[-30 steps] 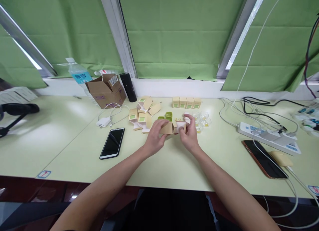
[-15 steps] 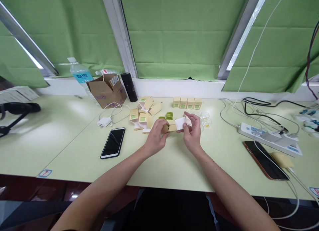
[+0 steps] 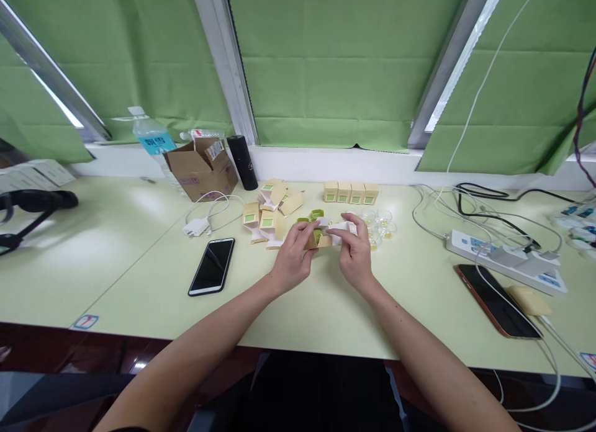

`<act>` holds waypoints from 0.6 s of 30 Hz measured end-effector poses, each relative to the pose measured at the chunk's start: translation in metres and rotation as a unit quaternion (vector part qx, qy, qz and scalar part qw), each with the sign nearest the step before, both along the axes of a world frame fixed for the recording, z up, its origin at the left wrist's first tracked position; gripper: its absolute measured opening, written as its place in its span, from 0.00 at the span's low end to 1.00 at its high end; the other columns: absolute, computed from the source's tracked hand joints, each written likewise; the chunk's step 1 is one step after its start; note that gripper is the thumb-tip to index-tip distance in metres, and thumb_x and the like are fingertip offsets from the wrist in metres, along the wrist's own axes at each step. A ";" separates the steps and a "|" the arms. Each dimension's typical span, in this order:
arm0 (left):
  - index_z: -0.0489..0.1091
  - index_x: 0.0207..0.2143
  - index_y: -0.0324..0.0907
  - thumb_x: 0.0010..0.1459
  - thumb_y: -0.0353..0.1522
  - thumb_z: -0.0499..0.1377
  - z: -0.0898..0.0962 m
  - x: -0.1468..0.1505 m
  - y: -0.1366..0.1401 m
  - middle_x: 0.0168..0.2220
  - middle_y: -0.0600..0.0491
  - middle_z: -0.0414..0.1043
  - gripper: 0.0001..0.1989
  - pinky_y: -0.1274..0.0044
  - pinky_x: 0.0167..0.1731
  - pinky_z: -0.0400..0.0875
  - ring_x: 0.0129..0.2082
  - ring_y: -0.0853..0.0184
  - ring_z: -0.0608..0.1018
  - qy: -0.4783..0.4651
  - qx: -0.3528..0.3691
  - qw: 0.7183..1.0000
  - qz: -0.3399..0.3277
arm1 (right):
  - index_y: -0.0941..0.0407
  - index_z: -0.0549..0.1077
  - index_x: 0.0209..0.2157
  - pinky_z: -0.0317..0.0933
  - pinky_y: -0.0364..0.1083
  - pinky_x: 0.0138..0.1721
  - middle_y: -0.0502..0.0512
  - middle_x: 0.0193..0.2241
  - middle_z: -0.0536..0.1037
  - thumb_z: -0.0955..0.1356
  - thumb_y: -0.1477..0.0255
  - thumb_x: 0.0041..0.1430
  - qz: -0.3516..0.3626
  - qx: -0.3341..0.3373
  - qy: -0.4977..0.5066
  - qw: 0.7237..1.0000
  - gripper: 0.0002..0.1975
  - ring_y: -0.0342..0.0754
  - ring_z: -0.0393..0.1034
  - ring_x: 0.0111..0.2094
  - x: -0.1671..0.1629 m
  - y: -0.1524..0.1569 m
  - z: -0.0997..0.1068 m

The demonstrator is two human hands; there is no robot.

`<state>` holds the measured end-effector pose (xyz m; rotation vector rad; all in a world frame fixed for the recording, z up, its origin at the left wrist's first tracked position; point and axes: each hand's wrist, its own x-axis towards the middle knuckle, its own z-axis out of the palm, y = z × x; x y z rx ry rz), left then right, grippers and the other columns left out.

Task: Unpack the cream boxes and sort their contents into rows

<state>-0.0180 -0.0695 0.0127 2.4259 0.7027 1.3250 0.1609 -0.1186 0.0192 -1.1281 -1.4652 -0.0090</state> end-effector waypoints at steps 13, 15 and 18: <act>0.53 0.72 0.49 0.64 0.21 0.53 -0.003 0.000 0.001 0.57 0.42 0.64 0.36 0.65 0.53 0.78 0.59 0.57 0.73 0.003 0.070 0.996 0.050 | 0.52 0.69 0.20 0.62 0.67 0.60 0.59 0.50 0.77 0.71 0.69 0.64 -0.022 0.019 -0.051 0.998 0.17 0.63 0.60 0.64 -0.003 -0.003 0.003; 0.53 0.72 0.49 0.65 0.20 0.51 -0.004 0.000 -0.001 0.57 0.41 0.64 0.36 0.67 0.49 0.79 0.58 0.57 0.74 0.013 0.092 0.995 0.048 | 0.52 0.70 0.20 0.60 0.67 0.62 0.58 0.48 0.78 0.73 0.68 0.62 -0.033 0.005 -0.051 0.998 0.17 0.63 0.60 0.63 -0.004 -0.002 0.002; 0.53 0.73 0.50 0.66 0.20 0.49 -0.004 0.001 -0.002 0.56 0.41 0.64 0.35 0.69 0.45 0.80 0.58 0.56 0.74 0.038 0.128 0.990 0.052 | 0.50 0.77 0.28 0.60 0.67 0.63 0.58 0.48 0.78 0.74 0.67 0.60 -0.040 -0.027 -0.041 0.998 0.06 0.63 0.58 0.64 -0.004 0.000 -0.001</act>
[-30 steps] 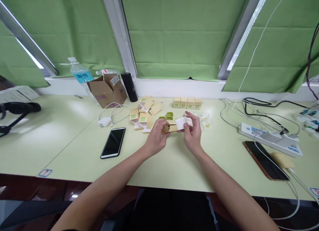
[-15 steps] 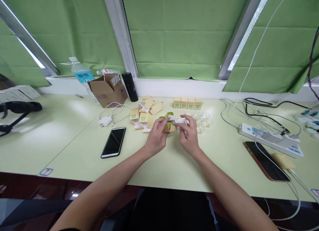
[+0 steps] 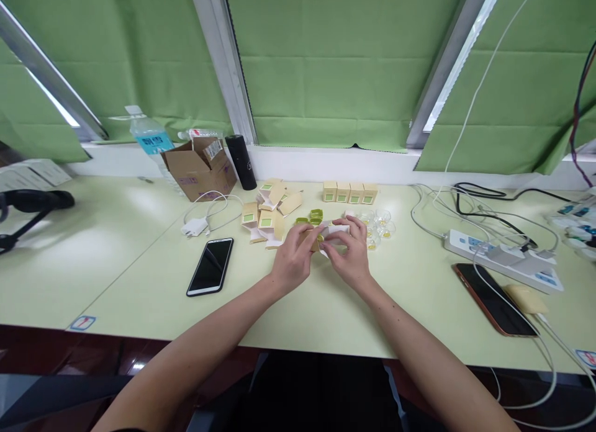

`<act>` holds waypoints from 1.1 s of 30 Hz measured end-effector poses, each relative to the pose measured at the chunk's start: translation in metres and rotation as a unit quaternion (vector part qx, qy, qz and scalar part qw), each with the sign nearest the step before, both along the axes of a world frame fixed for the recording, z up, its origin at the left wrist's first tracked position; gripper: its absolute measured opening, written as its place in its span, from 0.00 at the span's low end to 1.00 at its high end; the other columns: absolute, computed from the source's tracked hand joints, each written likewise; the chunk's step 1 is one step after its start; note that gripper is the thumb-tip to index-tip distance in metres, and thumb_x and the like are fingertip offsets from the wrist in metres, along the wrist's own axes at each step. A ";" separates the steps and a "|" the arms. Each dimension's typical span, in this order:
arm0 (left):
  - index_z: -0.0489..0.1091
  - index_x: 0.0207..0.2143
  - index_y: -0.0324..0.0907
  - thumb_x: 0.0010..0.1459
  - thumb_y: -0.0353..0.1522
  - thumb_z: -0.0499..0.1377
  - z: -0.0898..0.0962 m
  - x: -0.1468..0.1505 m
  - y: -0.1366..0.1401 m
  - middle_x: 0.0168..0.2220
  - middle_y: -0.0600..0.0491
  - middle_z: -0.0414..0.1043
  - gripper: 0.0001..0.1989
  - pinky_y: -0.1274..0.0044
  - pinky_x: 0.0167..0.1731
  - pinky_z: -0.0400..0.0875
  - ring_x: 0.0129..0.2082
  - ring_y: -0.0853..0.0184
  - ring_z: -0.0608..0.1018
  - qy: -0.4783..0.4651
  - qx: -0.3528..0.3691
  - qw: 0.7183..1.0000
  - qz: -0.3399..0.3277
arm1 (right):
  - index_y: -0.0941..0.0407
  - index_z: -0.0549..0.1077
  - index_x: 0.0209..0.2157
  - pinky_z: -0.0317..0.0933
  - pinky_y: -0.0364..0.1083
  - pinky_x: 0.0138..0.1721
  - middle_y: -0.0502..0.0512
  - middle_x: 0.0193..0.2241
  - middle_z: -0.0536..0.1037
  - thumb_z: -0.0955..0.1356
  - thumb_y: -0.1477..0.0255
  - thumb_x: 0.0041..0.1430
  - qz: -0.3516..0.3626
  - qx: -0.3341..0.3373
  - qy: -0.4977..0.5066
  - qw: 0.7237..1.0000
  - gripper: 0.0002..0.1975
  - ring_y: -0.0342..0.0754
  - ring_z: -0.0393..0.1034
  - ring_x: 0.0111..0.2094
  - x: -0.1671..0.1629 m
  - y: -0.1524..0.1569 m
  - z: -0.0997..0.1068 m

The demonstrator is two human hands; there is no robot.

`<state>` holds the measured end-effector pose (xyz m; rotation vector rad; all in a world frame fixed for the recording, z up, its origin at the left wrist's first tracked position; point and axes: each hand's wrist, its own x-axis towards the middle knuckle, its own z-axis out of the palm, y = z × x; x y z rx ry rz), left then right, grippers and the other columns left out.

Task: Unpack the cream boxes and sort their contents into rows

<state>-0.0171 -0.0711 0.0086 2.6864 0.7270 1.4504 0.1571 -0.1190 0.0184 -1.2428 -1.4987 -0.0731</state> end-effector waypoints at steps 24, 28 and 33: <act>0.59 0.69 0.48 0.62 0.23 0.55 0.008 -0.007 0.014 0.58 0.43 0.64 0.33 0.59 0.59 0.73 0.60 0.55 0.70 -0.070 -0.115 0.986 0.096 | 0.49 0.64 0.37 0.75 0.52 0.38 0.58 0.42 0.83 0.69 0.50 0.62 0.067 -0.085 0.361 0.926 0.19 0.53 0.79 0.39 0.011 0.007 0.006; 0.57 0.69 0.50 0.65 0.27 0.57 0.007 -0.006 0.018 0.60 0.43 0.63 0.32 0.60 0.60 0.72 0.63 0.56 0.68 -0.150 -0.168 0.972 0.068 | 0.50 0.66 0.35 0.72 0.52 0.40 0.57 0.40 0.83 0.70 0.57 0.63 0.114 -0.131 0.273 0.946 0.13 0.52 0.79 0.39 0.014 0.006 0.005; 0.58 0.69 0.48 0.66 0.38 0.61 0.005 -0.003 0.021 0.65 0.40 0.62 0.31 0.67 0.48 0.80 0.63 0.53 0.69 -0.239 -0.276 0.931 -0.012 | 0.51 0.67 0.32 0.65 0.48 0.34 0.51 0.31 0.81 0.66 0.72 0.62 0.143 -0.244 0.036 0.959 0.04 0.50 0.75 0.32 0.015 0.001 0.005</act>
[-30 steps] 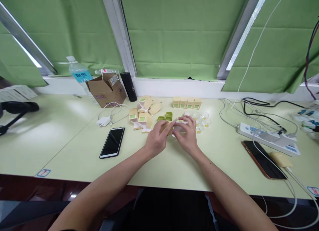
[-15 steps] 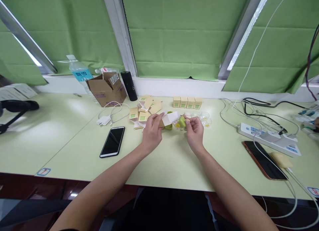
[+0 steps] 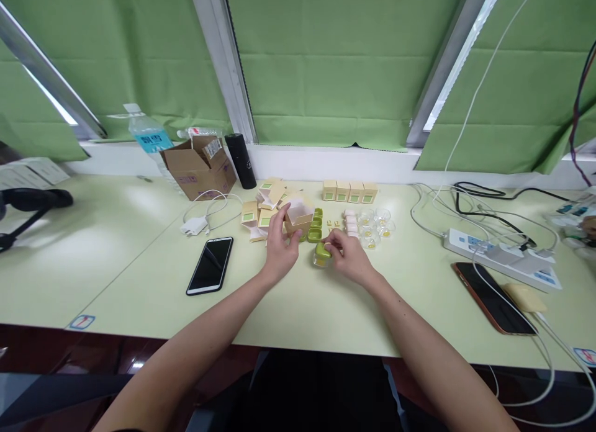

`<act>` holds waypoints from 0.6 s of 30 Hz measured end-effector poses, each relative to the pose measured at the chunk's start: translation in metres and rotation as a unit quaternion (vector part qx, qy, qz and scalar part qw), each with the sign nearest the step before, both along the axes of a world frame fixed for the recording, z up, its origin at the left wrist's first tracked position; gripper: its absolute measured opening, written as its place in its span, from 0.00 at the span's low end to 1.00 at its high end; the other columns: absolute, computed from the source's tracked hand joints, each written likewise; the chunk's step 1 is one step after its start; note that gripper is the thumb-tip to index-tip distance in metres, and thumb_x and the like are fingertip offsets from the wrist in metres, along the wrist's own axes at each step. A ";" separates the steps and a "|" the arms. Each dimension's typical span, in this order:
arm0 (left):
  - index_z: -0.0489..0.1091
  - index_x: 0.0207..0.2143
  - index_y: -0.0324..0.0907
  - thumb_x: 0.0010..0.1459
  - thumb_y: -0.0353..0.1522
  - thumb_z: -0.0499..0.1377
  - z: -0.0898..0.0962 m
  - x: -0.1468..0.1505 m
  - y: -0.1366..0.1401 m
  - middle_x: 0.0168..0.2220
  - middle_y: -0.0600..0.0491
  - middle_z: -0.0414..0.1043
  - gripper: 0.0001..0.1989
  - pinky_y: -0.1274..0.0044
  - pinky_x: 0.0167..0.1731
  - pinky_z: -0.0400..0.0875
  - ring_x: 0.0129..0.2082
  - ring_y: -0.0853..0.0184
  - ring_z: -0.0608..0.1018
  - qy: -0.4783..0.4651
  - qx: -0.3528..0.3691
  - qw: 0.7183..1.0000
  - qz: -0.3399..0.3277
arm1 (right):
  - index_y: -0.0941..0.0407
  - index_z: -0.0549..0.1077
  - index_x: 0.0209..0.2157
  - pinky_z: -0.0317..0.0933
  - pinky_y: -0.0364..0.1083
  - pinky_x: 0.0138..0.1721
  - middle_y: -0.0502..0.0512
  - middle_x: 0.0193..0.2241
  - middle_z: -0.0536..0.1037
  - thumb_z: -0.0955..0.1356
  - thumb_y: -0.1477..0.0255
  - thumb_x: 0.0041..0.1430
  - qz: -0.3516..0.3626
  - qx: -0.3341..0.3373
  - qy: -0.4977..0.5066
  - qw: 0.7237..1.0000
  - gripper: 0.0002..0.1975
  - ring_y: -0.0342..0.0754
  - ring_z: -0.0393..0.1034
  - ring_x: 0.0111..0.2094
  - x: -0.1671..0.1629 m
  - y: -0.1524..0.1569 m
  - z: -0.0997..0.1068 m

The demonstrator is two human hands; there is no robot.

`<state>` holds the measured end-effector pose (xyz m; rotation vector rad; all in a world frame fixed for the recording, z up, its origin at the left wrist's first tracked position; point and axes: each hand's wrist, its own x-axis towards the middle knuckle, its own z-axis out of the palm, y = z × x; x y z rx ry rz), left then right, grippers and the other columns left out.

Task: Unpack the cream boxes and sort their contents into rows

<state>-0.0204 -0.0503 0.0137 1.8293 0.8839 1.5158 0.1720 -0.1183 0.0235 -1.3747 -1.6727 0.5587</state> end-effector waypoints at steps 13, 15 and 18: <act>0.63 0.59 0.46 0.63 0.49 0.63 0.009 0.001 -0.003 0.55 0.45 0.78 0.28 0.63 0.43 0.84 0.50 0.54 0.83 -0.250 -0.260 0.894 -0.267 | 0.50 0.75 0.39 0.64 0.48 0.36 0.52 0.36 0.84 0.69 0.72 0.61 0.015 0.045 -0.189 0.981 0.05 0.52 0.77 0.36 0.001 -0.007 0.004; 0.64 0.57 0.44 0.64 0.49 0.62 0.010 0.000 -0.003 0.51 0.44 0.80 0.27 0.65 0.39 0.84 0.45 0.56 0.85 -0.258 -0.284 0.875 -0.296 | 0.50 0.75 0.41 0.67 0.50 0.37 0.54 0.39 0.84 0.69 0.69 0.62 0.005 0.083 -0.152 0.985 0.06 0.53 0.77 0.39 0.000 -0.009 0.005; 0.64 0.57 0.43 0.65 0.50 0.61 0.011 -0.001 -0.004 0.48 0.43 0.81 0.27 0.68 0.34 0.83 0.38 0.58 0.86 -0.254 -0.291 0.863 -0.326 | 0.50 0.76 0.41 0.68 0.51 0.36 0.56 0.39 0.82 0.67 0.65 0.66 -0.027 0.142 -0.070 0.987 0.06 0.55 0.74 0.42 0.000 -0.008 0.008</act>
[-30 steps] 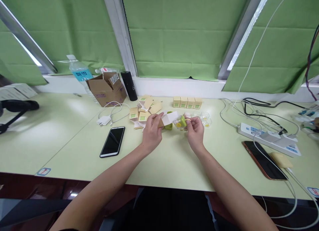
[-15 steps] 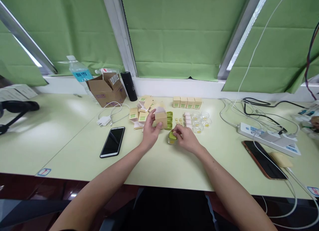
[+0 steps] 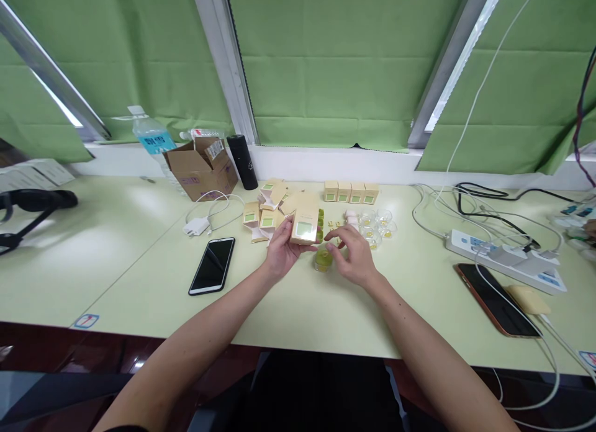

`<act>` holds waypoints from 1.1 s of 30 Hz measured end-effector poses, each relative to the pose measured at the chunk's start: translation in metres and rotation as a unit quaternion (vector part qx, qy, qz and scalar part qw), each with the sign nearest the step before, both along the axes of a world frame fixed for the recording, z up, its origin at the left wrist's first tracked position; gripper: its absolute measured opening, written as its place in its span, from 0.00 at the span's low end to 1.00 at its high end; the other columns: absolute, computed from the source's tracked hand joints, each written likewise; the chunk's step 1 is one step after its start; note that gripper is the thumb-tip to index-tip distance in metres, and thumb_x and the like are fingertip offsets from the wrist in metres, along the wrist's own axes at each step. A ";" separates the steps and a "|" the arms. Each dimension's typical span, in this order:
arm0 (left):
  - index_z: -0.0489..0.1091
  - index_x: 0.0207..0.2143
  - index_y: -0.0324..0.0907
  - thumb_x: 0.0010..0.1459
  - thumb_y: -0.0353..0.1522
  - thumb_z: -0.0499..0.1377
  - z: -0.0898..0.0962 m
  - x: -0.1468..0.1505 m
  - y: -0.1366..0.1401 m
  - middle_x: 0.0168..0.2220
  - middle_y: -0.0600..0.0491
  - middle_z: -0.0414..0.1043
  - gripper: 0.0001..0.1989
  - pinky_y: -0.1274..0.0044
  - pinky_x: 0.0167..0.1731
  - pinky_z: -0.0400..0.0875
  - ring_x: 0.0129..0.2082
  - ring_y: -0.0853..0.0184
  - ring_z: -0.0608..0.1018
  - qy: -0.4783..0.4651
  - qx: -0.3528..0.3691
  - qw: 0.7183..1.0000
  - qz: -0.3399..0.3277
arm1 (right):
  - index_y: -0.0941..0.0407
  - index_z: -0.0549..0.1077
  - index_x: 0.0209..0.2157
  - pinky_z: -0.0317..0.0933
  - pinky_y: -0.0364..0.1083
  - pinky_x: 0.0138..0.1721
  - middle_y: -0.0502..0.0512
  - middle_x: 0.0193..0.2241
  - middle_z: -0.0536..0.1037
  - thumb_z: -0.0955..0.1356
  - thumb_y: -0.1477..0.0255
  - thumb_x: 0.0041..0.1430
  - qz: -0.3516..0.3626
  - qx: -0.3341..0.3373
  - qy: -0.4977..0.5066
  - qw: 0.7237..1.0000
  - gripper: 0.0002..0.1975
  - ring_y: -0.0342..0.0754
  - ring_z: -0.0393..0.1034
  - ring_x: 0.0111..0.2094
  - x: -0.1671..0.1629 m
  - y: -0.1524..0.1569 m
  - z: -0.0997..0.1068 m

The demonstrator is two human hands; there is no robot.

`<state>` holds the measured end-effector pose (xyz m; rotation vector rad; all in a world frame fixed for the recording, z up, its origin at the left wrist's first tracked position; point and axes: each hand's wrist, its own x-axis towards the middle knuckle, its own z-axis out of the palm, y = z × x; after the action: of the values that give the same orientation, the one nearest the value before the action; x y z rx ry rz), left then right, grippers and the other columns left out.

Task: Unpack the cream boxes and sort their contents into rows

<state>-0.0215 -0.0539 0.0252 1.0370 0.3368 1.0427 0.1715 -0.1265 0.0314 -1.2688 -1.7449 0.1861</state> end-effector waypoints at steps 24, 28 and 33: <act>0.60 0.62 0.46 0.67 0.51 0.58 -0.002 0.009 -0.021 0.58 0.43 0.75 0.29 0.71 0.39 0.80 0.51 0.56 0.81 0.100 0.109 0.983 0.106 | 0.50 0.76 0.48 0.73 0.57 0.51 0.57 0.43 0.84 0.75 0.47 0.53 0.154 -0.136 0.388 0.899 0.28 0.58 0.79 0.49 -0.011 0.005 0.008; 0.58 0.62 0.46 0.68 0.49 0.58 -0.004 0.008 -0.021 0.62 0.38 0.69 0.28 0.72 0.36 0.80 0.55 0.55 0.77 0.102 0.196 0.966 0.136 | 0.50 0.75 0.49 0.72 0.57 0.53 0.57 0.44 0.85 0.76 0.48 0.53 0.110 -0.109 0.409 0.899 0.28 0.59 0.78 0.51 -0.008 0.007 0.006; 0.61 0.63 0.48 0.66 0.44 0.62 -0.009 0.008 -0.024 0.64 0.40 0.64 0.27 0.70 0.40 0.80 0.58 0.53 0.72 0.146 0.275 0.942 0.125 | 0.50 0.75 0.50 0.72 0.56 0.54 0.56 0.44 0.85 0.76 0.48 0.54 0.091 -0.107 0.425 0.894 0.28 0.59 0.78 0.52 -0.008 0.007 0.006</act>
<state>-0.0133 -0.0776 0.0157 1.6968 0.4372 1.2478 0.1636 -0.1196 0.0374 -0.9407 -1.0773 0.9207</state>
